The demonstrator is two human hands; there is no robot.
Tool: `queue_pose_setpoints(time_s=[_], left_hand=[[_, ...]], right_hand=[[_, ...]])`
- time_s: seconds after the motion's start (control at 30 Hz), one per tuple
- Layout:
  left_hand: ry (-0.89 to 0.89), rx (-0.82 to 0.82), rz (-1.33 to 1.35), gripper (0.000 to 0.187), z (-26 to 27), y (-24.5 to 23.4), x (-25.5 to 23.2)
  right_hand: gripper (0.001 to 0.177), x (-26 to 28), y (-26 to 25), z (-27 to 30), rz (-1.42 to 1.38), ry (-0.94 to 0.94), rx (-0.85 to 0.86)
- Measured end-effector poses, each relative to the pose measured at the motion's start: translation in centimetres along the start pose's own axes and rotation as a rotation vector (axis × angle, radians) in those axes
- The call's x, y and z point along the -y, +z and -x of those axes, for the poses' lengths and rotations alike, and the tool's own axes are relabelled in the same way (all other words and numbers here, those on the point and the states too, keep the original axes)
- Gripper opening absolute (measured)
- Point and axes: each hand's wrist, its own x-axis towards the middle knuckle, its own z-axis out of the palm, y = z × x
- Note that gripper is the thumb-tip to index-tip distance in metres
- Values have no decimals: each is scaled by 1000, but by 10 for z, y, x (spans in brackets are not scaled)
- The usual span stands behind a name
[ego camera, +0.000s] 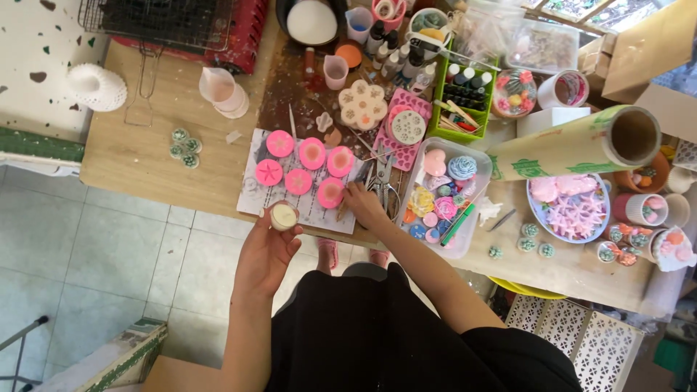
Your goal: Decorating and assembling small decorative candles.
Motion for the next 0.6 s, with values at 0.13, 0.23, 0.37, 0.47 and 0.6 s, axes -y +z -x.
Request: queue_pose_setpoints(time_s=[0.13, 0.23, 0.37, 0.47, 0.6], left_hand=[[1, -16, 4, 37, -4, -5, -5], [17, 22, 23, 36, -5, -4, -8], [52, 96, 16, 42, -4, 12, -12], [75, 170, -33, 45, -4, 36, -9], [63, 410, -91, 50, 9, 83, -1]], right_hand=[[29, -4, -5, 6, 22, -40, -69], [27, -4, -12, 14, 15, -85, -89], [33, 5, -41, 34, -111, -152, -109], [30, 21, -84, 57, -478, -6, -312], [26, 6, -133, 115, -921, 417, -844]])
